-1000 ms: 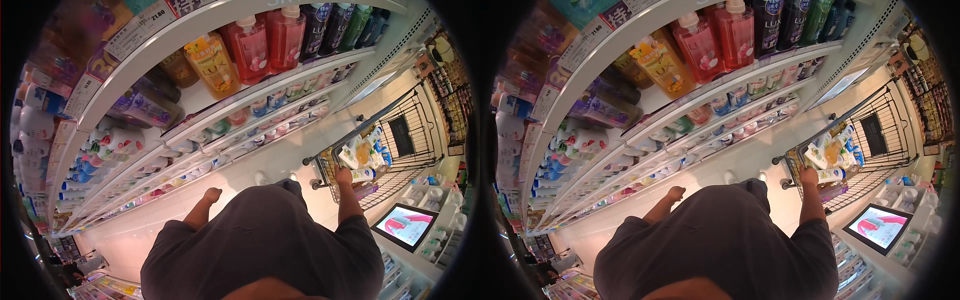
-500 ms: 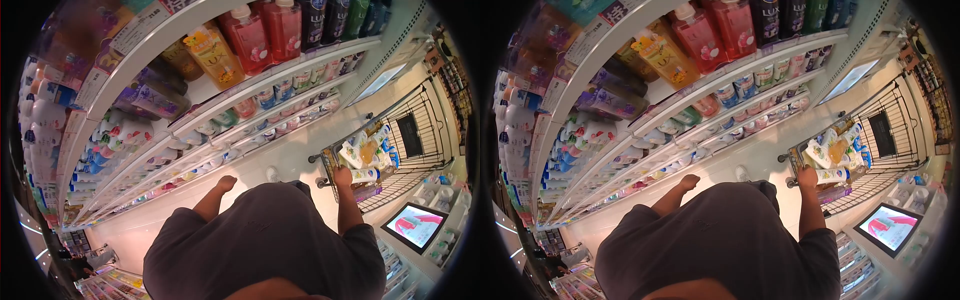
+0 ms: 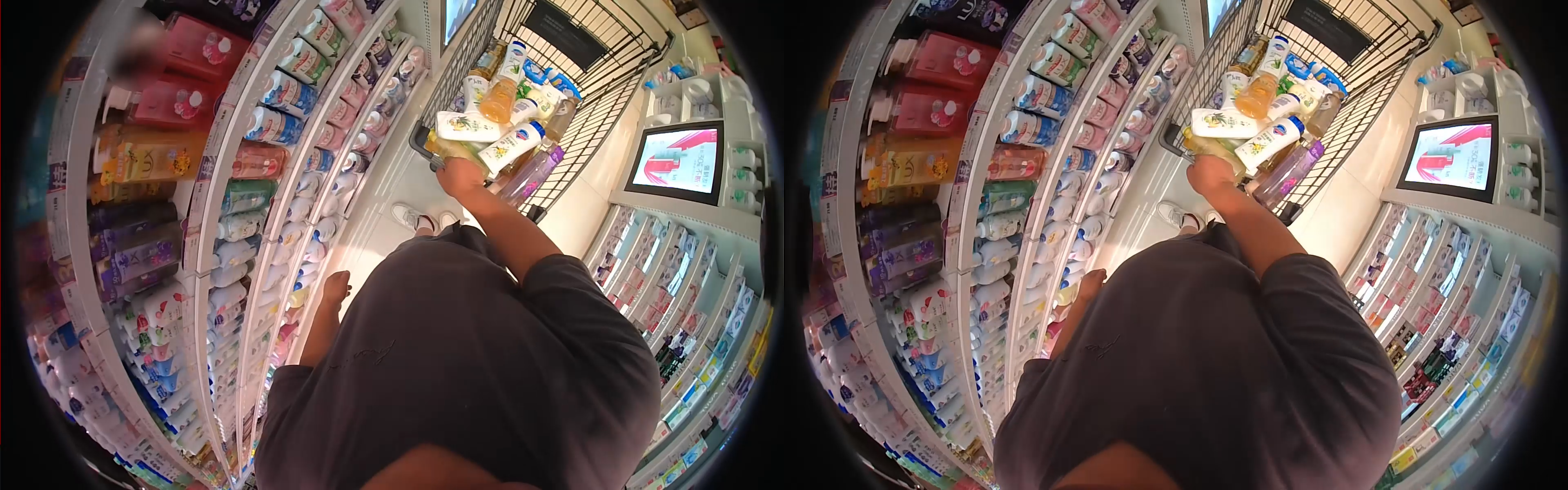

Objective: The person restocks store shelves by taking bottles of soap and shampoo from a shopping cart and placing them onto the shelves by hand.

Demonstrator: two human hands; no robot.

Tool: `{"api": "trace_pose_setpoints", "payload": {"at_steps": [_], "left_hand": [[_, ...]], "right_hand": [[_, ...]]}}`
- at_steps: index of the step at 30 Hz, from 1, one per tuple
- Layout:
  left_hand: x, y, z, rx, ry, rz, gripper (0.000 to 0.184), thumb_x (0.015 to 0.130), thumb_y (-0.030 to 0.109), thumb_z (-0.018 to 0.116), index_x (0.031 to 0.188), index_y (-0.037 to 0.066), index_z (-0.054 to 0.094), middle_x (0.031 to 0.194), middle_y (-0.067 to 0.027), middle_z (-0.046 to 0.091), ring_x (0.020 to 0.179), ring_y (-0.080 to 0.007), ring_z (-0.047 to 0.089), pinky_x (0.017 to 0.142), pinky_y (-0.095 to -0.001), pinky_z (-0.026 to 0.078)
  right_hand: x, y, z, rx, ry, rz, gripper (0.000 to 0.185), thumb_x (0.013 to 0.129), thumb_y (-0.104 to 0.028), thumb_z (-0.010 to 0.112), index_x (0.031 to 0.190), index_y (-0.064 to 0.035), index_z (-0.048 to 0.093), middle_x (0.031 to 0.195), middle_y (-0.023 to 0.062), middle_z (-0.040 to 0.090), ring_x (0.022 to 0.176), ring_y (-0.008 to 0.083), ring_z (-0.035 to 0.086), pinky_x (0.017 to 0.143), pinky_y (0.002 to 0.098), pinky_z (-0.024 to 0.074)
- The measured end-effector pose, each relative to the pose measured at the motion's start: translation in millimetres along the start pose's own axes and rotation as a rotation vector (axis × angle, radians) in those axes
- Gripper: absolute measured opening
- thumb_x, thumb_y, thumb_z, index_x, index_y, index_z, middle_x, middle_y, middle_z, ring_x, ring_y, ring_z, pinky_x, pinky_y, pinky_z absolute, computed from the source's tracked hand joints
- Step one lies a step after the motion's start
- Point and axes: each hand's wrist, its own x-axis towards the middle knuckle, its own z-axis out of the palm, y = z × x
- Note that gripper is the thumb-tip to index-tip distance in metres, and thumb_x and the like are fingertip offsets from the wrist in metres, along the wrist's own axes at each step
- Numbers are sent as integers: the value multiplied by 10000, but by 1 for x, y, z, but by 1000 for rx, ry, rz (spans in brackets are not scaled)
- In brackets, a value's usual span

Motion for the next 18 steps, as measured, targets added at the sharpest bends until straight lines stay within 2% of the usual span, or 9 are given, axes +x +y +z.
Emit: {"api": "trace_pose_setpoints", "payload": {"at_steps": [2, 4, 8, 14, 16, 18], "left_hand": [[-8, -1, 7, 37, -10, 23, 428, 922, 312, 569, 1187, -20, 622, 987, -99, 657, 754, -195, 643, 598, -324, 499], [-12, -13, 19, -69, 16, -5, 428, 922, 317, 569, 1188, -15, 623, 994, -99, 660, 765, -196, 647, 603, -326, 500], [-19, -42, 38, -176, 53, -41, 420, 927, 315, 571, 1189, -9, 624, 1001, -104, 662, 785, -200, 655, 618, -326, 505], [-68, -47, 56, -97, 56, -105, 446, 934, 314, 562, 1238, -11, 600, 1056, -116, 661, 845, -214, 652, 667, -346, 515], [-77, -54, 57, 38, 34, -121, 447, 936, 317, 562, 1238, -10, 602, 1062, -117, 660, 848, -217, 651, 665, -346, 515], [-82, -62, 59, -28, 23, -128, 441, 924, 311, 564, 1220, -11, 614, 1015, -106, 663, 791, -201, 636, 643, -336, 508]], "right_hand": [[-4, -1, 6, 35, -10, 6, 350, 871, -300, 508, 1010, -53, 713, 972, 193, 710, 932, 360, 685, 831, 463, 533], [-8, 0, 11, 64, 31, -45, 329, 860, -303, 533, 950, -34, 700, 912, 209, 704, 888, 361, 687, 798, 465, 542], [-16, 0, 27, 64, 25, -109, 314, 865, -282, 518, 952, -37, 695, 914, 211, 704, 884, 360, 688, 795, 466, 542], [-27, -4, 34, 71, -5, -165, 284, 862, -248, 508, 941, -39, 683, 926, 203, 703, 873, 361, 688, 785, 469, 539], [-32, -10, 29, 58, -27, -125, 241, 852, -174, 502, 938, -90, 711, 985, 161, 716, 934, 330, 693, 815, 436, 537], [-32, -10, 30, 50, -3, -169, 253, 858, -203, 501, 941, -65, 696, 958, 182, 709, 904, 346, 690, 802, 452, 537]]}}
